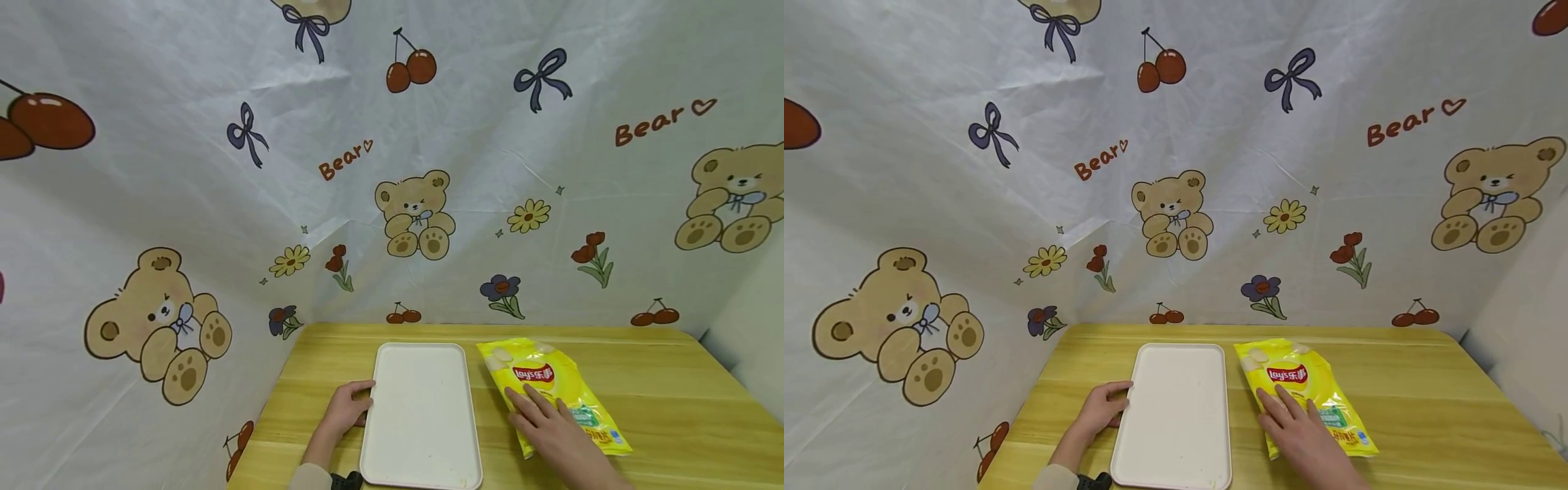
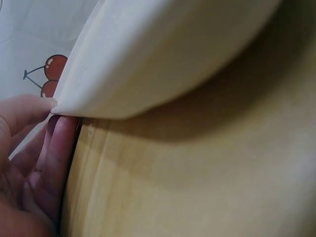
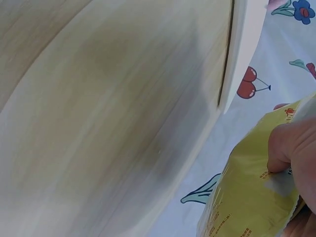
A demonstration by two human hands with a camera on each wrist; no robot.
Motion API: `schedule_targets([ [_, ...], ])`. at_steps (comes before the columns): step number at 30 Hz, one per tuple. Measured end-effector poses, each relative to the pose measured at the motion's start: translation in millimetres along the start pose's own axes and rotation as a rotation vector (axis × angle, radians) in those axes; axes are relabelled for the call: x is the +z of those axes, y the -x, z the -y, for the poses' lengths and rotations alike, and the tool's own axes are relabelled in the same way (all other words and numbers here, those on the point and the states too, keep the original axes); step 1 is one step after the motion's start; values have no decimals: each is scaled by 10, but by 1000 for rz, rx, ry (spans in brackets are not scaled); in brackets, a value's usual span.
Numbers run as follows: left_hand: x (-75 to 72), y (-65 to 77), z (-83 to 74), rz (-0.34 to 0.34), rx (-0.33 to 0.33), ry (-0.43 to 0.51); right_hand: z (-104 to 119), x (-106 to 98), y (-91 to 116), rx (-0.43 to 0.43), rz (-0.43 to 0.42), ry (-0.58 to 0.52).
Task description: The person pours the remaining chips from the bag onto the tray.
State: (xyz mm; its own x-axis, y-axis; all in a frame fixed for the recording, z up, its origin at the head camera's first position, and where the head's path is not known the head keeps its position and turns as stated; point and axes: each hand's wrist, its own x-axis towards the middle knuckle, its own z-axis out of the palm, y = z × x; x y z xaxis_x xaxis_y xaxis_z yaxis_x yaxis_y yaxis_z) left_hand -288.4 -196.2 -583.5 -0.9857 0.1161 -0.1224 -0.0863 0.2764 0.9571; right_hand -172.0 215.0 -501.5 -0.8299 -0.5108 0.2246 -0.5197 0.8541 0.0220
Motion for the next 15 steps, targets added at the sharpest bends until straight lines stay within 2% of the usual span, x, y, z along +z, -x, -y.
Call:
schedule_targets([
  [7, 9, 12, 2, 14, 10, 18, 48, -5, -28, -1, 27, -11],
  [15, 11, 29, -21, 3, 19, -2, 123, -15, -71, -40, 3, -32],
])
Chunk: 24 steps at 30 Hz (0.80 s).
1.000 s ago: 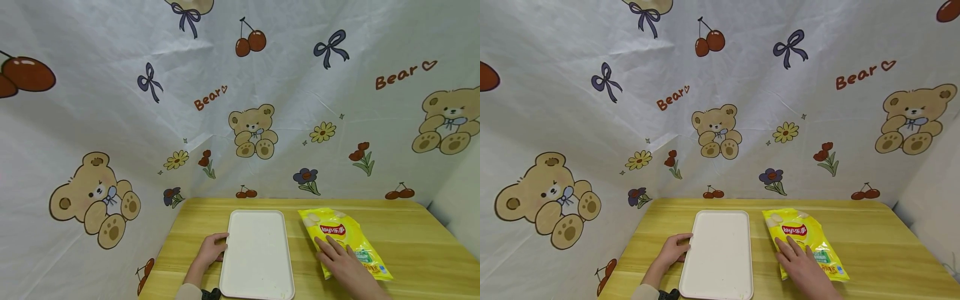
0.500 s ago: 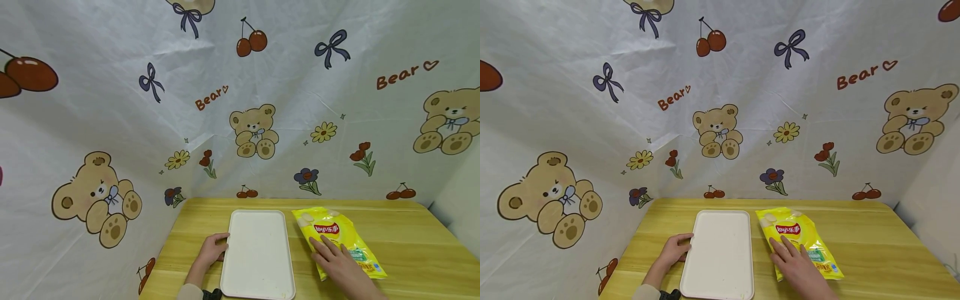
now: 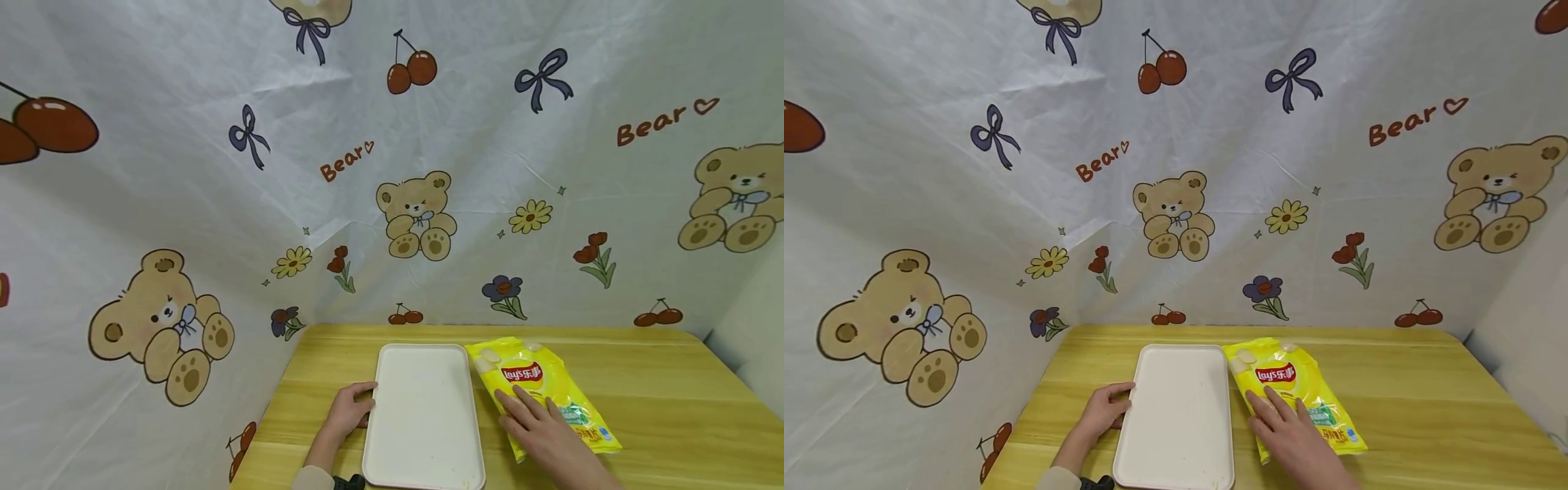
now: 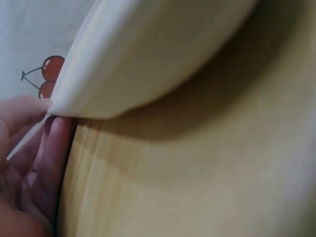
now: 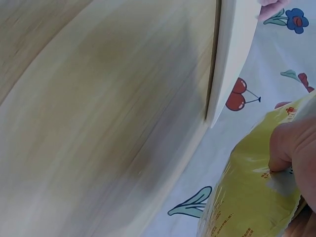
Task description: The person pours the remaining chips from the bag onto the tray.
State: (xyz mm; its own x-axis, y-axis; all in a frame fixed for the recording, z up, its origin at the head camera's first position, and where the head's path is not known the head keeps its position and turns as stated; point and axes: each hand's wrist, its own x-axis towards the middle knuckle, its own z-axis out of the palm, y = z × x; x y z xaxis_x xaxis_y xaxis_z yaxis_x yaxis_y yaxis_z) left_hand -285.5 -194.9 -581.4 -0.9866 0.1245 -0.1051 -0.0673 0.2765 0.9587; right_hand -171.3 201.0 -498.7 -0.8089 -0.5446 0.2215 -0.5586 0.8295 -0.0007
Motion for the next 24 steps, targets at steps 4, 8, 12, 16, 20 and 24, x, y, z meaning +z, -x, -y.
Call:
schedule_targets([
  [4, 0, 18, -10, -8, 13, -7, 36, 6, -25, -6, -10, 14],
  [8, 8, 35, -5, -7, 19, -1, 67, 24, -34, -14, -6, 5],
  [12, 21, 32, 19, -10, 16, 2, 97, 42, -39, -31, -20, 1],
  [16, 24, 17, 32, -17, 14, -10, 134, 30, -56, -39, -31, -2],
  [20, 19, 7, 34, -21, 20, -13, 172, 9, -91, -67, -46, 10],
  [24, 14, -1, 42, -18, 30, -5, 204, -10, -124, -84, -33, 21],
])
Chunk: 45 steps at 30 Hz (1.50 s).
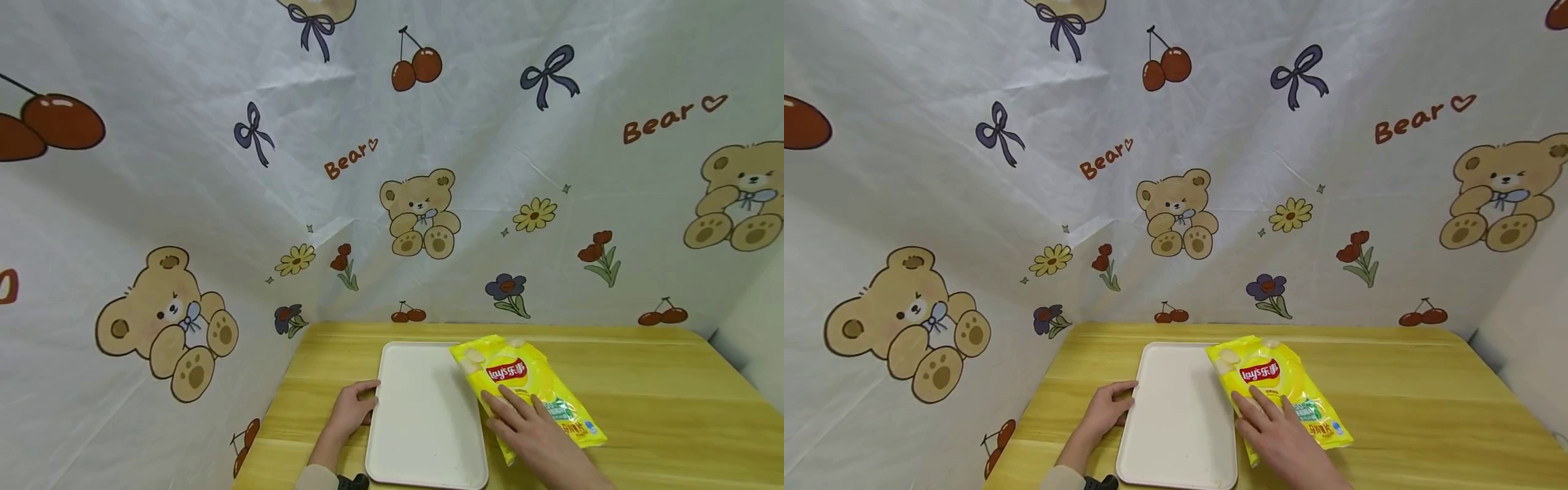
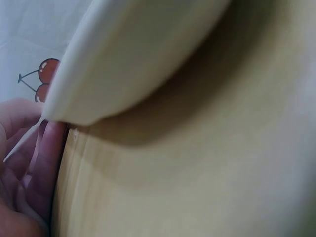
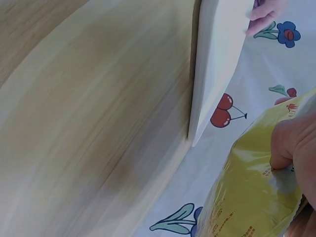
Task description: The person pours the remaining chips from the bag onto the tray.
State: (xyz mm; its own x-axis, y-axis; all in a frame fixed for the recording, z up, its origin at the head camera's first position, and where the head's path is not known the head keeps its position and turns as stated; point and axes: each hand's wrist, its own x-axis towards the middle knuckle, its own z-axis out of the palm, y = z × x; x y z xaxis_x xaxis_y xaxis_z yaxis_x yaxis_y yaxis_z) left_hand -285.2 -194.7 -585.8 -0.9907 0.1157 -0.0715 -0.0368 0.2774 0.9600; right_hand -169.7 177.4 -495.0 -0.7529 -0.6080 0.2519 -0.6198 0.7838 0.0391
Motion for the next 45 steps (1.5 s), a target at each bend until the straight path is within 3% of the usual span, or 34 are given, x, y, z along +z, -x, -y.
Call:
schedule_targets([
  [6, 7, -8, 5, -7, 3, -7, 47, -58, -26, -24, 53, -43],
  [16, 10, 16, 15, -3, -9, 12, 66, 4, -16, -113, -43, 2],
  [25, 15, 17, 19, -5, 3, 16, 117, -24, -57, -138, -16, -15],
  [38, 15, 28, 3, -15, 16, 4, 165, -14, -94, -186, -58, -4],
  [45, 12, 36, -21, -18, 24, -11, 219, -17, -135, -193, -19, -35],
])
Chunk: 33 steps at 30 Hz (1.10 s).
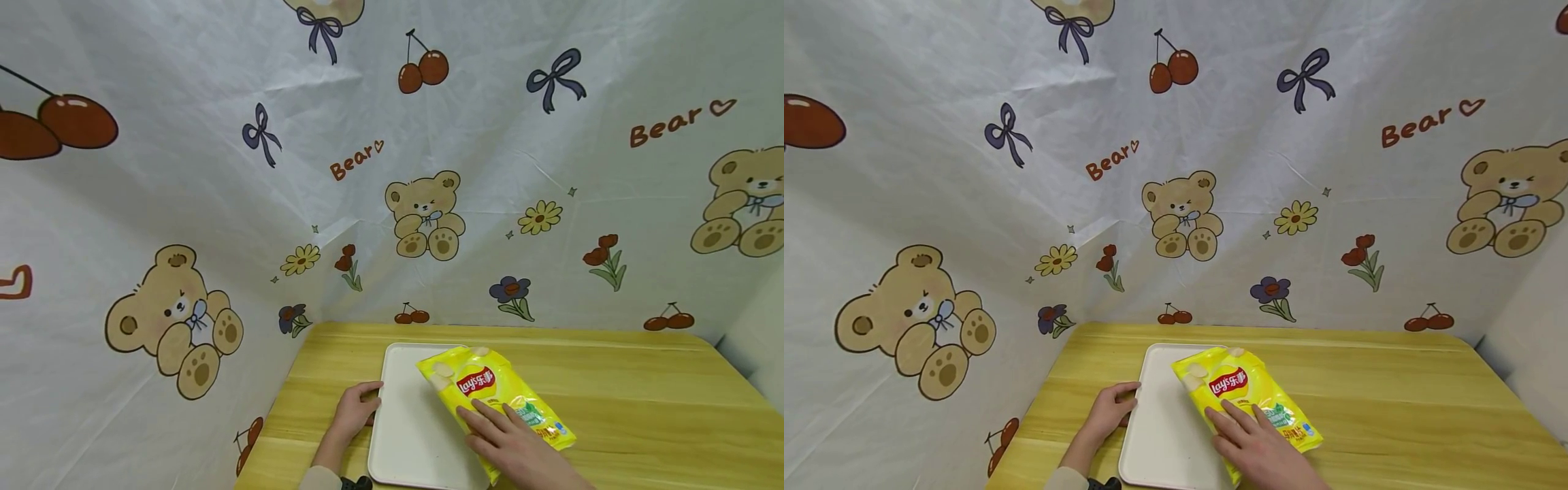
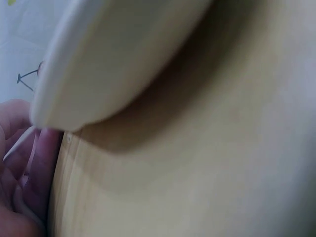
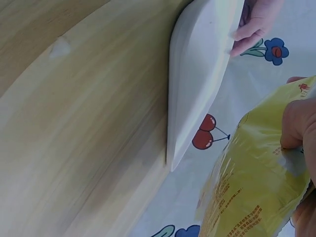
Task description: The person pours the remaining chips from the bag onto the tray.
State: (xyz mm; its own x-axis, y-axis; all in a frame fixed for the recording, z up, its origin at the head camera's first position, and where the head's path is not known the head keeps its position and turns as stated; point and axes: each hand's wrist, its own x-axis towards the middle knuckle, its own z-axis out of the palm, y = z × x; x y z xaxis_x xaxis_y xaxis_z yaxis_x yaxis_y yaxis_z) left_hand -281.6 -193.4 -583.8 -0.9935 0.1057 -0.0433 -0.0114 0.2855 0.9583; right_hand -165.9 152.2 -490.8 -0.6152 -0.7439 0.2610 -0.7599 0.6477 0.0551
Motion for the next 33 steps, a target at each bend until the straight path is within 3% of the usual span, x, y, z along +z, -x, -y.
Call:
schedule_targets([
  [4, -2, -10, -9, -6, -14, -8, 40, -28, -41, -3, -7, -7],
  [13, -1, 0, -9, -8, -17, -2, 136, -106, -154, 23, 79, -61],
  [33, -7, -33, 22, -12, -7, -16, 197, -95, -315, -52, 8, -69],
])
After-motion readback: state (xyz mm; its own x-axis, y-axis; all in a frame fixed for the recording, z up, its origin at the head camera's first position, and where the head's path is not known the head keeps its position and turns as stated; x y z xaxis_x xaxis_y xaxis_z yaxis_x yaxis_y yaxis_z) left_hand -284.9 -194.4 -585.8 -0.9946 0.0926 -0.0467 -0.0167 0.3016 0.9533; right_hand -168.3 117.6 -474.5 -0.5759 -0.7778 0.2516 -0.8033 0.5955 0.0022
